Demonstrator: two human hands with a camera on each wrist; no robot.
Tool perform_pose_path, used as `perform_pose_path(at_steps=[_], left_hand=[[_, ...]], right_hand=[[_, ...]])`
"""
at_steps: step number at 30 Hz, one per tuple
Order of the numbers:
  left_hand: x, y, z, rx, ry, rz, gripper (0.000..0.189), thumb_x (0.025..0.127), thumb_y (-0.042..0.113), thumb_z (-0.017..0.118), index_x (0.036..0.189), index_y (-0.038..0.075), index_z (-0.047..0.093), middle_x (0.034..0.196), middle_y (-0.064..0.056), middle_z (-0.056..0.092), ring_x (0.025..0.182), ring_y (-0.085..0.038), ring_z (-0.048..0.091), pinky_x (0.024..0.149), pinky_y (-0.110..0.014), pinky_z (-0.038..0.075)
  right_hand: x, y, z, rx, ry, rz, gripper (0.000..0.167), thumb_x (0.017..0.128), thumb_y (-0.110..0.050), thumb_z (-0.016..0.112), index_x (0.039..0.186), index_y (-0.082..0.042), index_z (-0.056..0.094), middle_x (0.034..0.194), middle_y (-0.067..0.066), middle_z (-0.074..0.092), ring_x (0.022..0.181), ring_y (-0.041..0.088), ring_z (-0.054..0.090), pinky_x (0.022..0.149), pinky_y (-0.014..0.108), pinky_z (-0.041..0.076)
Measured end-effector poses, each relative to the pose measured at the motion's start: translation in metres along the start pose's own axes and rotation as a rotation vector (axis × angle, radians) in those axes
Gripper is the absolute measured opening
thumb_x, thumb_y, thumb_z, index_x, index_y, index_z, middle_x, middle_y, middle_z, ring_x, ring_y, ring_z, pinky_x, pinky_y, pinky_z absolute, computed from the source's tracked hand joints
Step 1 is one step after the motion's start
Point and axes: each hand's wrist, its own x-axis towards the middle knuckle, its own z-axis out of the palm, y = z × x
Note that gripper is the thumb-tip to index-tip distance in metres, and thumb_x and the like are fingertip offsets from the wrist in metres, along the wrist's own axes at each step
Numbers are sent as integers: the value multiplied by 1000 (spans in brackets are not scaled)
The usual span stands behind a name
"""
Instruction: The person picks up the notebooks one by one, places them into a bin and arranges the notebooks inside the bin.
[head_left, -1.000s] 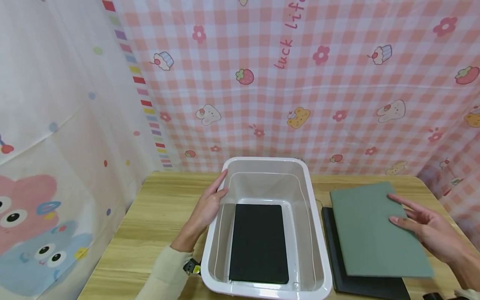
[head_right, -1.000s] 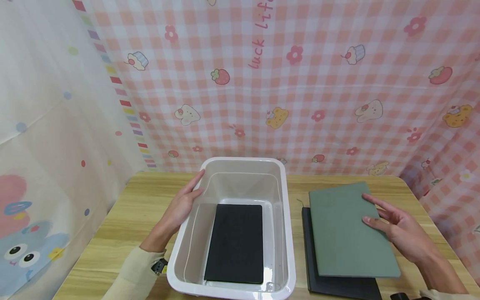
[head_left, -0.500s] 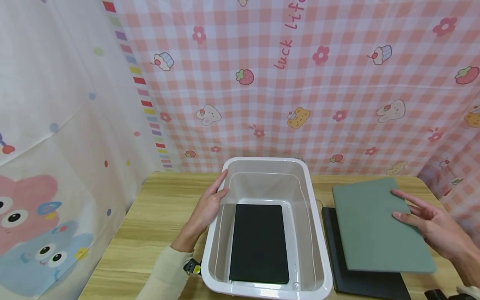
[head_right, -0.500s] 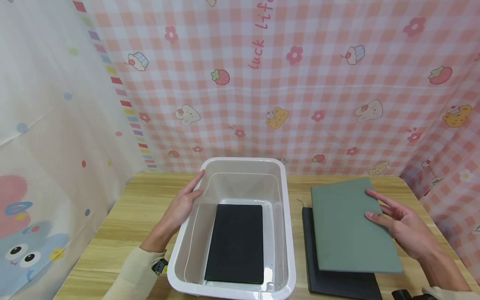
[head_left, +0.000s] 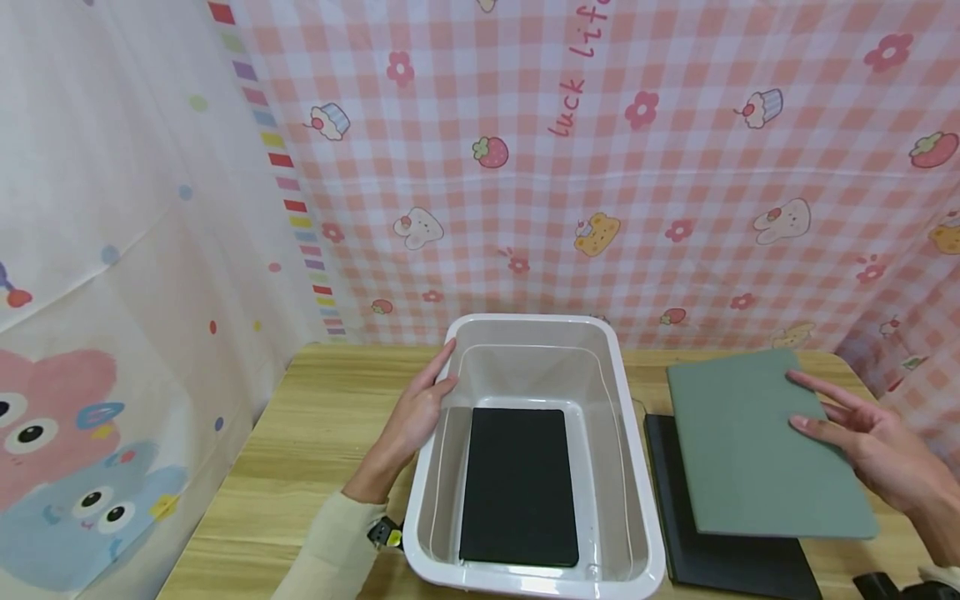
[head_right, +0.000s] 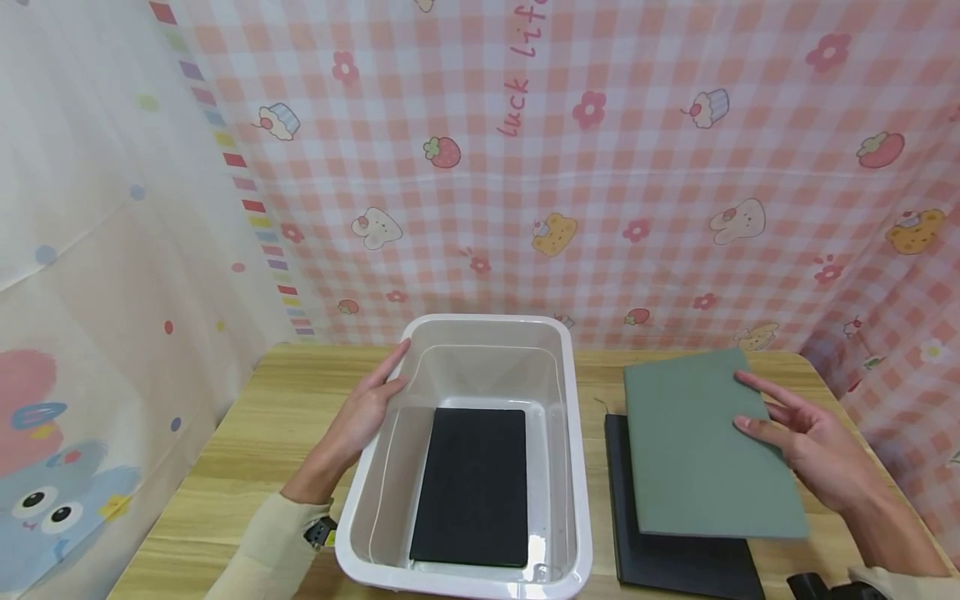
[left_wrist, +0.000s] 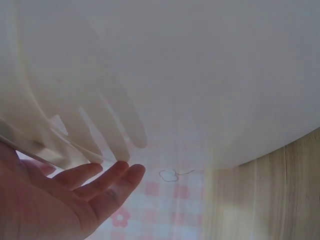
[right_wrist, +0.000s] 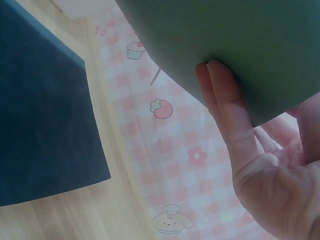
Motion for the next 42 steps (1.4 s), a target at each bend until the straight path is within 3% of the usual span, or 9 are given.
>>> perform_pose_path(at_steps=[7, 13, 20, 25, 28, 33, 37, 39, 42], left_hand=[[1, -1, 0, -3, -5, -5, 54, 104, 17, 42, 157, 19, 30, 162, -4, 25, 147, -22, 25, 120, -45, 21], [1, 0, 0, -6, -3, -9, 54, 104, 17, 42, 157, 19, 31, 162, -4, 26, 147, -22, 25, 120, -45, 21], [1, 0, 0, -7, -1, -11, 54, 104, 17, 42, 157, 19, 31, 162, -4, 26, 147, -22, 25, 120, -45, 21], [1, -1, 0, -10, -2, -10, 54, 104, 17, 42, 157, 19, 31, 162, -4, 26, 147, -22, 25, 120, -45, 21], [1, -1, -1, -8, 0, -9, 54, 104, 17, 42, 157, 19, 31, 162, -4, 27, 147, -22, 26, 119, -45, 22], [1, -1, -1, -7, 0, -4, 54, 104, 16, 42, 157, 19, 31, 162, -5, 27, 146, -23, 27, 119, -46, 23], [1, -2, -1, -5, -6, 0, 54, 104, 16, 41, 157, 18, 31, 162, -6, 26, 147, -24, 26, 119, -46, 22], [1, -2, -1, 2, -5, 5, 54, 104, 16, 41, 157, 17, 31, 162, -5, 26, 147, -23, 25, 120, -46, 21], [2, -1, -1, 18, 0, 12, 54, 104, 17, 41, 157, 18, 31, 162, -3, 27, 147, -21, 24, 120, -45, 20]], right_hand=[[3, -1, -4, 86, -12, -41, 66, 104, -12, 51, 159, -30, 20, 109, -33, 58, 36, 26, 18, 36, 45, 18], [6, -3, -6, 169, -22, -64, 66, 103, -6, 50, 159, -28, 23, 122, -25, 60, 49, 12, 59, 38, 33, 38], [4, -7, -8, 83, 34, -66, 63, 103, -10, 51, 157, -33, 27, 127, -28, 50, 38, 25, 14, 33, 42, 18], [5, -16, -10, 77, 64, -78, 62, 103, -10, 51, 156, -34, 30, 130, -19, 57, 38, 27, 12, 33, 44, 16], [6, -21, -11, 129, 63, -96, 62, 102, -7, 52, 155, -34, 33, 106, -28, 63, 39, 28, 10, 32, 44, 14], [9, -27, -9, 132, 85, -122, 62, 102, -4, 52, 155, -31, 35, 124, -9, 65, 44, 27, 6, 35, 42, 12], [9, -36, -8, 74, 114, -92, 62, 102, -8, 53, 155, -34, 33, 104, -2, 74, 42, 25, 10, 36, 43, 14], [9, -40, -8, 85, 105, -93, 62, 102, -8, 53, 155, -34, 32, 86, -22, 68, 36, 19, 20, 33, 38, 20], [10, -44, -8, 89, 104, -102, 62, 102, -7, 52, 156, -31, 32, 97, -24, 67, 39, 10, 47, 35, 31, 33]])
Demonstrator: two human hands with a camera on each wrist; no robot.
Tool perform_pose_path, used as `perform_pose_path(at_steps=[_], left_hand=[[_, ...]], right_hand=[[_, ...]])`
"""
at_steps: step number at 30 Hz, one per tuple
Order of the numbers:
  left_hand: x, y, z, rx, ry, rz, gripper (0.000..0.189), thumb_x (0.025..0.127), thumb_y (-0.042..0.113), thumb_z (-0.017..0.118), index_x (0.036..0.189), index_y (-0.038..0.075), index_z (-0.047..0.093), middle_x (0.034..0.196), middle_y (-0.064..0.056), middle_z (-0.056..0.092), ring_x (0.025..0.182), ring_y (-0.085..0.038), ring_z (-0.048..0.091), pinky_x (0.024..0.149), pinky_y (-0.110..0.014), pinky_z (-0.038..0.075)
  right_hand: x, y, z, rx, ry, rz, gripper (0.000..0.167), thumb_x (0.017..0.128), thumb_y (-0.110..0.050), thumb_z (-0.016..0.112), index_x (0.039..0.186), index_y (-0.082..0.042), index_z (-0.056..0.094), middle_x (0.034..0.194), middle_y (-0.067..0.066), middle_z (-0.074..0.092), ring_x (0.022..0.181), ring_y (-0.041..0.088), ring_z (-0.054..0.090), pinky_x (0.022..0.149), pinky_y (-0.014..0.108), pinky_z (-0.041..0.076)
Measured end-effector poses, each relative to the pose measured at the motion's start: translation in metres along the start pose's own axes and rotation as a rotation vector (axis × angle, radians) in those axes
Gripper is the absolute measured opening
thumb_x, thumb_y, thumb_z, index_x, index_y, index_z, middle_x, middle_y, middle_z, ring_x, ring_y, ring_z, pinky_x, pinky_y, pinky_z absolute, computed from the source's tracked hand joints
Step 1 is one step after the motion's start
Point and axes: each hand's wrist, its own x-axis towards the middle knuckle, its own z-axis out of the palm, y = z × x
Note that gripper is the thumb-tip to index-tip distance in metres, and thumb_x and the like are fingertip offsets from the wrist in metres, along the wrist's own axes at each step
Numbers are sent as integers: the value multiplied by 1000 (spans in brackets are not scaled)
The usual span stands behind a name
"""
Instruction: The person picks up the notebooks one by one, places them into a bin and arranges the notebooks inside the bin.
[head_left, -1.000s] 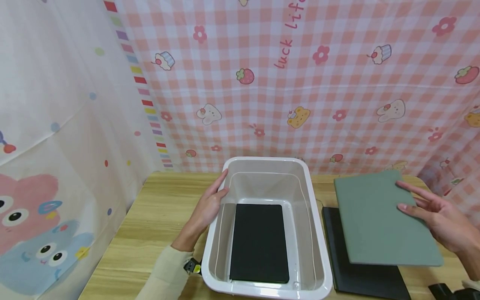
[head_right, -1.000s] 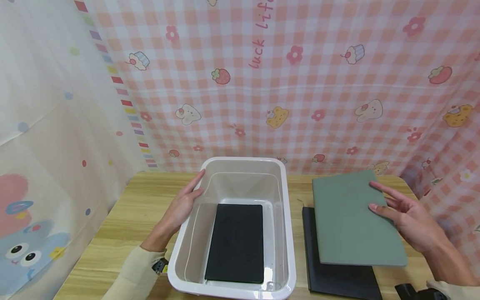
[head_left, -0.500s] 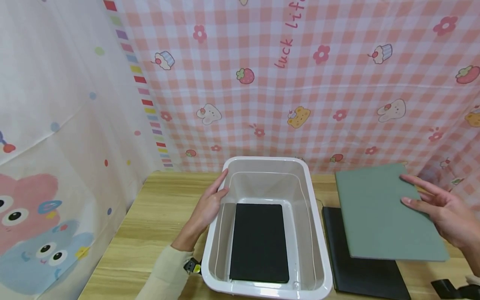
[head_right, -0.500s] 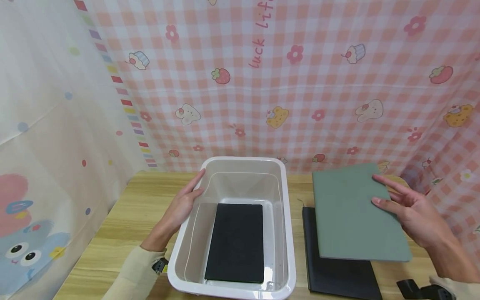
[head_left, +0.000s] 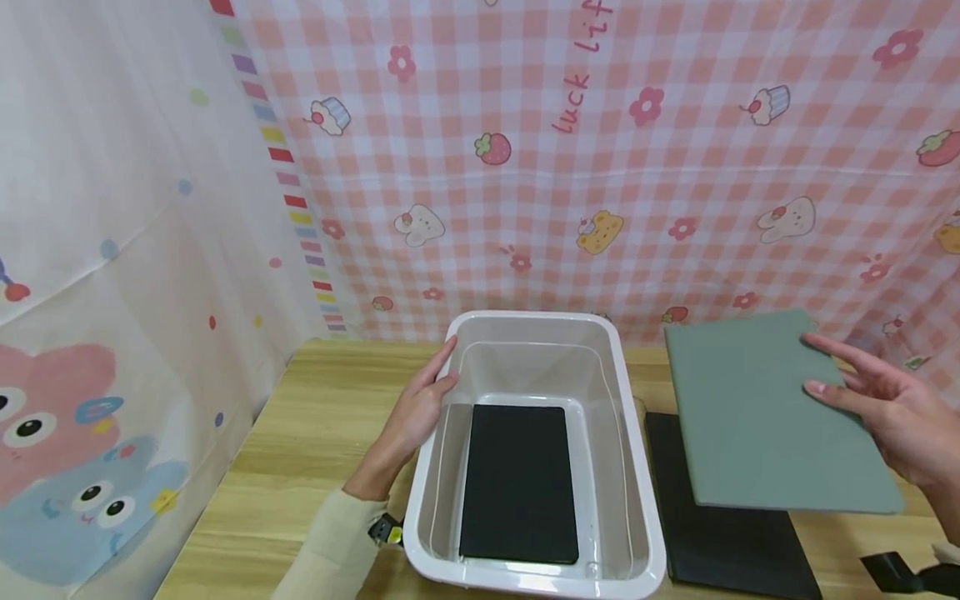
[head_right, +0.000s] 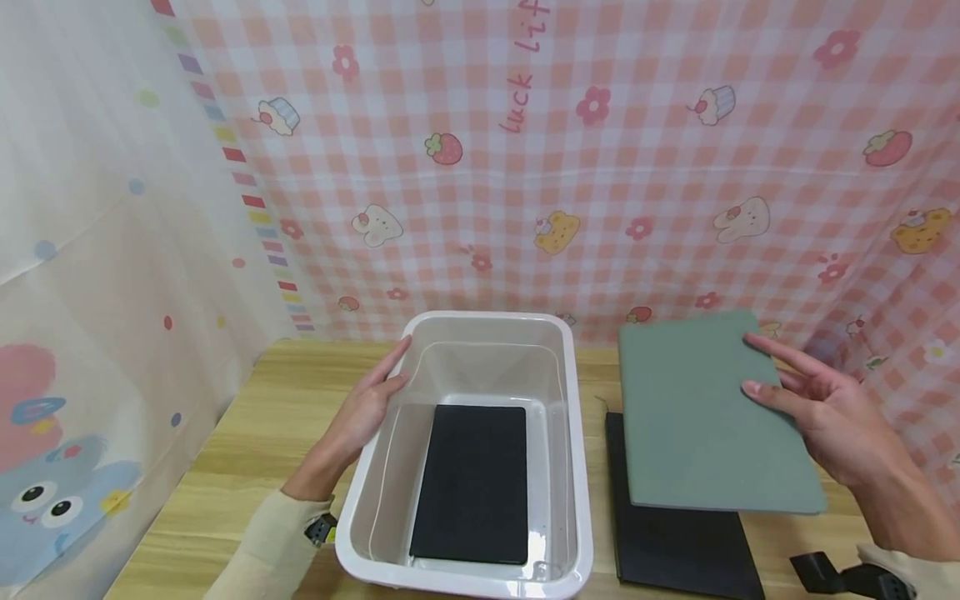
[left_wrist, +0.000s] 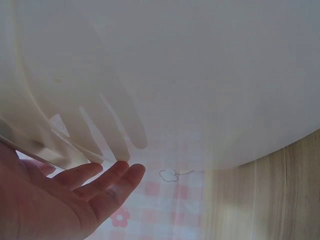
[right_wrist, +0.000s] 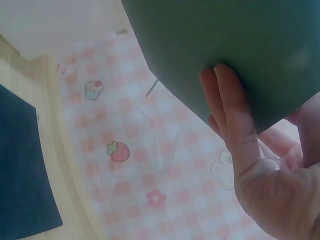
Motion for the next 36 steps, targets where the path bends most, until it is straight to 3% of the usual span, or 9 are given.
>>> perform_pose_path(at_steps=[6, 9, 10, 18, 20, 23, 27, 33, 36], left_hand=[[3, 4, 1, 7, -1, -4, 53, 104, 19, 42, 157, 20, 32, 162, 1, 27, 147, -18, 24, 120, -43, 20], [5, 6, 1, 9, -3, 1, 53, 104, 19, 42, 157, 20, 31, 162, 2, 26, 148, -17, 22, 121, -42, 18], [5, 6, 1, 8, -4, 2, 53, 104, 19, 42, 157, 20, 31, 162, 2, 26, 148, -17, 22, 121, -42, 17], [6, 7, 1, -13, -11, 15, 54, 104, 16, 41, 157, 18, 31, 162, -2, 26, 147, -19, 24, 121, -44, 19], [6, 6, 1, -18, -13, 17, 54, 104, 16, 41, 157, 17, 30, 162, -2, 26, 148, -19, 23, 121, -44, 18], [5, 6, 1, -16, -12, 19, 54, 104, 17, 42, 157, 17, 30, 162, -3, 25, 148, -19, 22, 122, -43, 17], [3, 5, 0, -11, -12, 16, 54, 104, 17, 41, 157, 16, 30, 163, -3, 24, 149, -19, 21, 122, -42, 16], [1, 3, -1, -2, -5, 9, 54, 104, 18, 41, 157, 16, 30, 163, -3, 24, 149, -20, 19, 122, -43, 14], [0, 1, -1, 5, -3, 7, 54, 104, 18, 41, 157, 17, 30, 163, -3, 24, 149, -20, 19, 122, -43, 14]], right_hand=[[1, -7, 4, -68, 41, -21, 62, 103, -7, 49, 158, -28, 27, 164, -6, 14, 88, -5, 63, 46, 14, 40], [2, -11, 5, -82, 48, -34, 62, 104, -7, 47, 158, -28, 24, 165, -12, -3, 148, 9, 13, 69, 3, 44], [2, -12, 6, -83, 46, -37, 63, 104, -7, 46, 159, -28, 23, 164, -14, -4, 148, 11, -8, 75, 3, 44], [4, -23, 10, -91, 69, -13, 62, 105, -10, 47, 158, -31, 23, 164, -14, -9, 150, 14, 11, 96, 7, 38], [4, -26, 13, -121, 73, -11, 62, 105, -13, 47, 158, -31, 21, 163, -17, -12, 146, 21, -24, 108, 5, 19], [6, -30, 14, -125, 70, 3, 61, 105, -15, 47, 158, -31, 22, 163, -15, -11, 151, 25, -10, 109, 7, 20], [10, -36, 13, -135, 58, 3, 61, 105, -13, 48, 158, -29, 23, 166, -1, 3, 134, 8, 44, 81, 8, 47], [12, -46, 19, -110, 24, -19, 61, 105, -13, 46, 159, -30, 22, 165, -1, -13, 138, 3, 37, 45, 17, 33], [13, -51, 23, -67, 10, -4, 60, 105, -15, 48, 158, -32, 24, 162, 5, 25, 63, 14, 50, 38, 32, 22]])
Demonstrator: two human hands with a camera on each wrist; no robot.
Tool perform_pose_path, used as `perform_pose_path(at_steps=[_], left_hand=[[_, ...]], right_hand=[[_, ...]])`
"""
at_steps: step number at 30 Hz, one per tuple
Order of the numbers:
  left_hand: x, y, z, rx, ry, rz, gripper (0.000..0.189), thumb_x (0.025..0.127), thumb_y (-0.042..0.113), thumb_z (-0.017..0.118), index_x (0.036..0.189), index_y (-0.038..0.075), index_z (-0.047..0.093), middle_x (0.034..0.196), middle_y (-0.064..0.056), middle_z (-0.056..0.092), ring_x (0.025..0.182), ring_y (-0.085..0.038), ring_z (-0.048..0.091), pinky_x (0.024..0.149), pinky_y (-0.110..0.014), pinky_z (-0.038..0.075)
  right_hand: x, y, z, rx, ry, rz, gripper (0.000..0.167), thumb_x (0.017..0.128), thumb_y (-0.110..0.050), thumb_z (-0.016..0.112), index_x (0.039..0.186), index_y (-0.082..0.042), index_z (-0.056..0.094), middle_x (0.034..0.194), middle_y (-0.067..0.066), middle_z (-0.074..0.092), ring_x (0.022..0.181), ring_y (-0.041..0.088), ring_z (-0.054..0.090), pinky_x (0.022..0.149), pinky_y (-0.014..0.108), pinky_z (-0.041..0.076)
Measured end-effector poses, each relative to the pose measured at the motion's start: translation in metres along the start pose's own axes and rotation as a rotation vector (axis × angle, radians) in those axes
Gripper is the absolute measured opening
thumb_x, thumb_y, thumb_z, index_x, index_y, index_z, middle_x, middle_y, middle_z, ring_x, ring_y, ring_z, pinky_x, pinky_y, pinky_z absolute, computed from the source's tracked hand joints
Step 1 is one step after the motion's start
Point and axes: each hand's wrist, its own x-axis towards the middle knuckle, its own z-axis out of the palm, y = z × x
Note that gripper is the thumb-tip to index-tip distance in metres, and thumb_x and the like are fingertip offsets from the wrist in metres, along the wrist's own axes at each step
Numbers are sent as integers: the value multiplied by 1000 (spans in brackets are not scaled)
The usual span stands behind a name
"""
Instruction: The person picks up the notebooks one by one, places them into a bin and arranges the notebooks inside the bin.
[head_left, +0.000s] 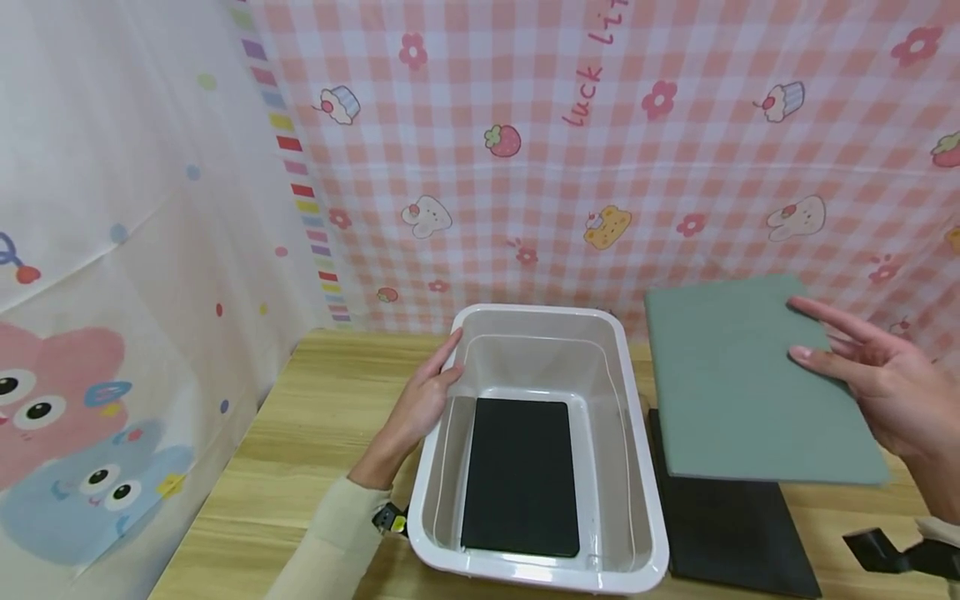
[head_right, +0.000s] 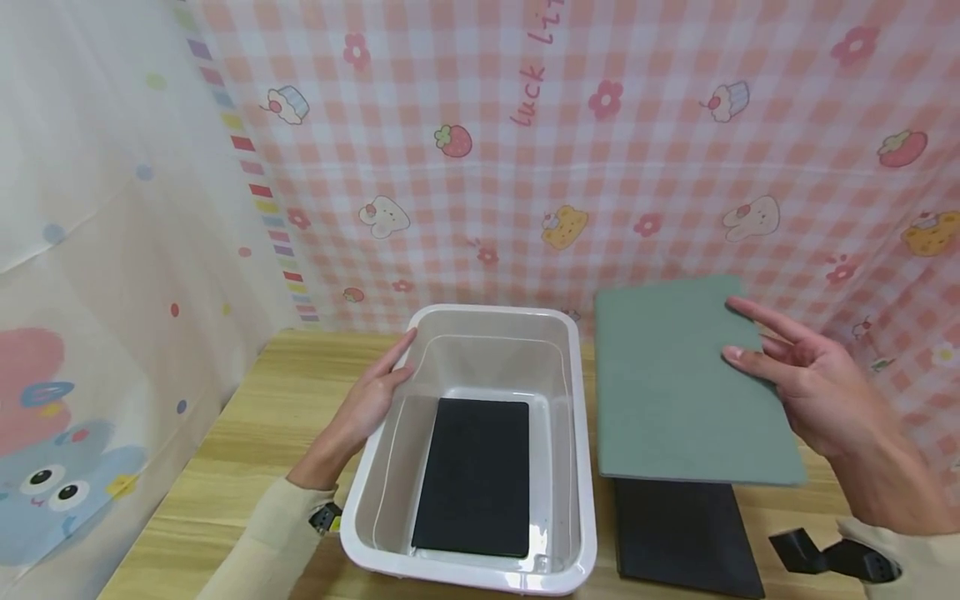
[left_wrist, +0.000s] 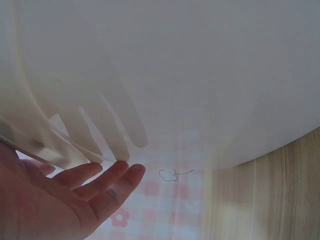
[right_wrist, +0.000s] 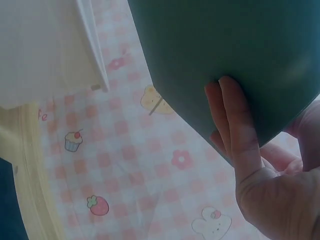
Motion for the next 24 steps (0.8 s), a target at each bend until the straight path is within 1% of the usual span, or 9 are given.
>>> perform_pose_path(at_steps=[1, 2, 3, 4, 6, 7, 9, 12, 24], left_hand=[[0, 0, 0, 3, -1, -1, 54, 104, 18, 41, 157, 17, 30, 163, -3, 24, 149, -20, 19, 122, -43, 14], [0, 0, 0, 4, -2, -2, 54, 104, 18, 41, 157, 17, 30, 163, -2, 24, 149, -20, 19, 122, -42, 14], [0, -1, 0, 6, -4, -2, 54, 105, 18, 41, 157, 17, 30, 163, -2, 24, 149, -20, 19, 122, -42, 14], [0, -1, 0, 4, -6, 0, 54, 105, 18, 41, 157, 17, 30, 163, -3, 23, 149, -20, 19, 122, -43, 14], [-1, -1, 0, 6, -7, 3, 54, 105, 18, 41, 157, 17, 30, 163, -2, 24, 149, -20, 19, 122, -43, 14], [-1, 0, 0, 4, -7, 2, 54, 105, 18, 41, 157, 17, 30, 163, -2, 24, 149, -20, 19, 122, -43, 14], [-1, 0, 0, 3, -7, 8, 54, 104, 18, 41, 157, 16, 30, 163, -2, 24, 149, -19, 19, 122, -43, 14], [-1, 0, 0, -1, -7, 11, 54, 104, 17, 42, 157, 16, 30, 163, -3, 24, 149, -19, 19, 122, -43, 14], [-1, 0, 1, 1, 8, 6, 54, 103, 17, 44, 156, 17, 32, 162, -2, 26, 148, -19, 21, 122, -43, 16]], right_hand=[[1, -2, 2, 11, -8, 1, 60, 105, -16, 48, 158, -33, 24, 162, 5, 24, 84, 13, 61, 39, 32, 23], [2, -3, 3, 15, -13, 2, 60, 105, -16, 48, 158, -33, 24, 162, 7, 24, 83, 12, 61, 40, 29, 26], [3, -5, 3, 56, -21, 10, 60, 105, -16, 49, 157, -33, 25, 155, 9, 38, 61, 12, 56, 38, 31, 27], [5, -7, 5, 108, -31, 17, 60, 104, -15, 50, 157, -32, 27, 143, 6, 50, 73, 9, 64, 39, 26, 34], [8, -11, 8, 190, -55, 20, 61, 103, -13, 51, 157, -30, 28, 163, 4, 20, 103, 10, 68, 49, 22, 48], [9, -13, 9, 243, -67, 30, 61, 103, -13, 53, 157, -29, 30, 155, 3, 37, 113, 14, 65, 55, 24, 53], [13, -18, 11, 327, -81, 47, 62, 101, -11, 56, 156, -28, 33, 126, -4, 62, 72, 15, 72, 56, 31, 57], [17, -25, 16, 354, -105, 49, 63, 100, -10, 58, 156, -26, 34, 106, -12, 69, 73, 16, 72, 57, 31, 57], [27, -50, 32, 461, -213, 76, 63, 100, -8, 58, 155, -26, 35, 110, -5, 72, 78, 22, 74, 60, 44, 59]])
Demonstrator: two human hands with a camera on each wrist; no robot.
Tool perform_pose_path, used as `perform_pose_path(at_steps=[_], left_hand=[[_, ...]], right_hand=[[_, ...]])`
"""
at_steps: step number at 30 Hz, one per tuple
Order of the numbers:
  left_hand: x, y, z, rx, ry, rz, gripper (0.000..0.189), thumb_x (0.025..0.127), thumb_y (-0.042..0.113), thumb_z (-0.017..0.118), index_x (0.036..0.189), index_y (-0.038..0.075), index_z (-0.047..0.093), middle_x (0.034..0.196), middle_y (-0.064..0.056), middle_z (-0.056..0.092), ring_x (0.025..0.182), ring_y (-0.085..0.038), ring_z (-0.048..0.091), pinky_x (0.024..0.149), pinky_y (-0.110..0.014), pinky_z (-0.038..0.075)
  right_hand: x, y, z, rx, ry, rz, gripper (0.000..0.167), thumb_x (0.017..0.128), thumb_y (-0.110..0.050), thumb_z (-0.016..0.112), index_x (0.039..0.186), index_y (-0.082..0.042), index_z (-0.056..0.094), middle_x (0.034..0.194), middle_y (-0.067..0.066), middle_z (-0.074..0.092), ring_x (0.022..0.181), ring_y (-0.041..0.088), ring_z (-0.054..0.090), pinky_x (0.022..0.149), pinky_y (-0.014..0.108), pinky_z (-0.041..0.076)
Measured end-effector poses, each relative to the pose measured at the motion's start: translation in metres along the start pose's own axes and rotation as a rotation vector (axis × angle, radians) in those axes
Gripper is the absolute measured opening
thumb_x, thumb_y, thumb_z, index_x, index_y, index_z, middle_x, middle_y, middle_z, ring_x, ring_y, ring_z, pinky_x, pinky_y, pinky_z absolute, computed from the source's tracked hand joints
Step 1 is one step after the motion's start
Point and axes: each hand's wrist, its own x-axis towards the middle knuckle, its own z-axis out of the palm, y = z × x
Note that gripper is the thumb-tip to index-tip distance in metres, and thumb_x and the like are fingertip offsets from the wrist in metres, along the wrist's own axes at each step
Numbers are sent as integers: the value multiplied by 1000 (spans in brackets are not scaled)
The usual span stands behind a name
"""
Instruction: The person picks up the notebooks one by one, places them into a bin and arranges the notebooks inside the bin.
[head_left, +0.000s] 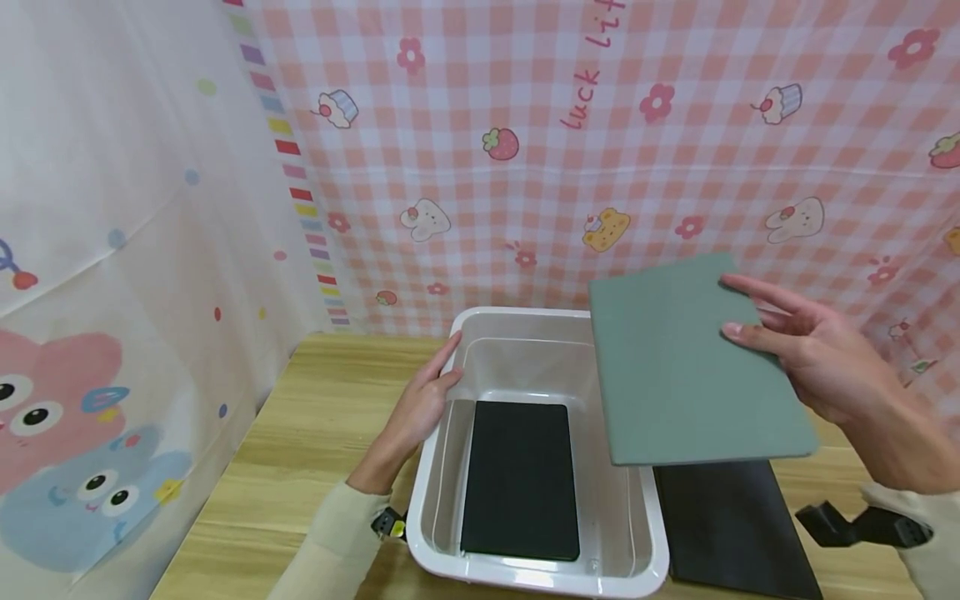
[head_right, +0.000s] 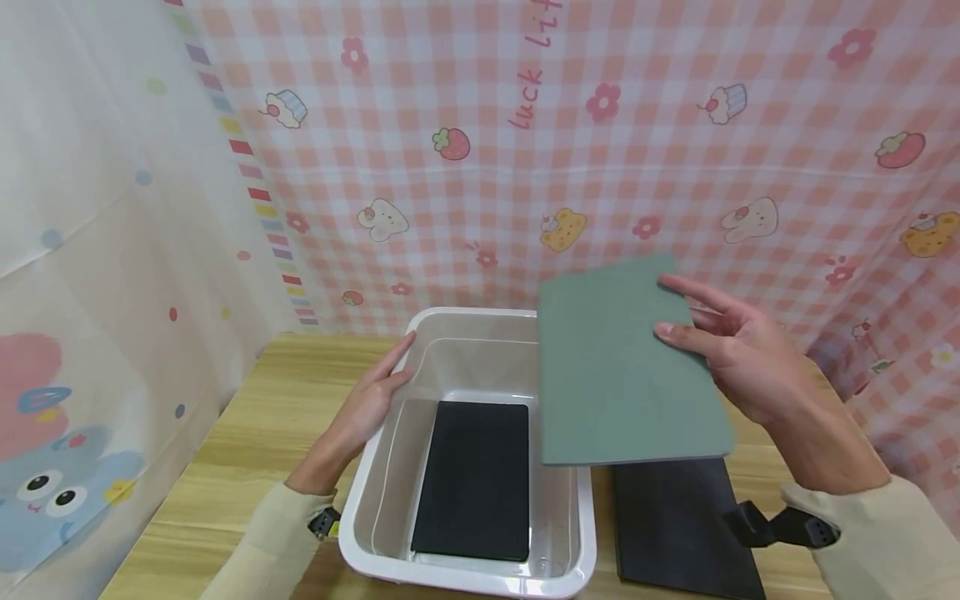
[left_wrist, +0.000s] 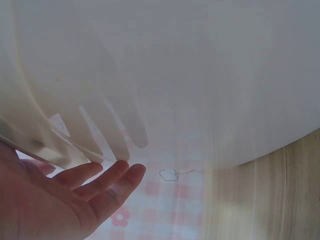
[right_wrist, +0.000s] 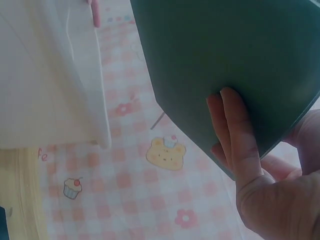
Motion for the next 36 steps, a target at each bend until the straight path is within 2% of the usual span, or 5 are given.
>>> perform_pose_path(at_steps=[9, 14, 20, 25, 36], left_hand=[[-1, 0, 0, -8, -11, -14, 55, 103, 20, 44, 157, 18, 31, 163, -3, 25, 148, -20, 22, 121, -45, 18], [-1, 0, 0, 0, -6, -2, 54, 103, 17, 43, 157, 16, 31, 162, -3, 25, 148, -21, 21, 121, -44, 16], [-1, 0, 0, 1, -7, -7, 54, 104, 18, 43, 157, 17, 31, 162, -3, 26, 148, -21, 22, 121, -44, 17], [-1, 0, 0, -10, -10, -8, 54, 104, 17, 43, 157, 16, 31, 163, -3, 25, 148, -21, 22, 121, -45, 18], [0, -1, 0, -10, -7, -12, 54, 104, 17, 43, 157, 18, 32, 162, -3, 26, 147, -21, 25, 120, -45, 21]], right_hand=[[10, -5, 15, -3, -20, 34, 61, 98, -9, 61, 153, -23, 38, 120, -5, 66, 83, 18, 73, 65, 41, 60], [12, -11, 26, -146, 30, 62, 62, 97, -20, 64, 153, -29, 39, 154, 13, 35, 63, 9, 66, 50, 27, 52], [17, -17, 42, -127, 6, 53, 65, 97, -18, 65, 155, -24, 36, 145, 7, 50, 65, 12, 68, 51, 28, 53], [21, -22, 55, -166, -11, 71, 67, 97, -23, 64, 156, -25, 33, 162, 21, 19, 64, 6, 63, 55, 25, 53], [28, -28, 80, -167, -25, 88, 68, 95, -27, 67, 155, -26, 34, 152, 14, 39, 77, 9, 70, 51, 23, 48]])
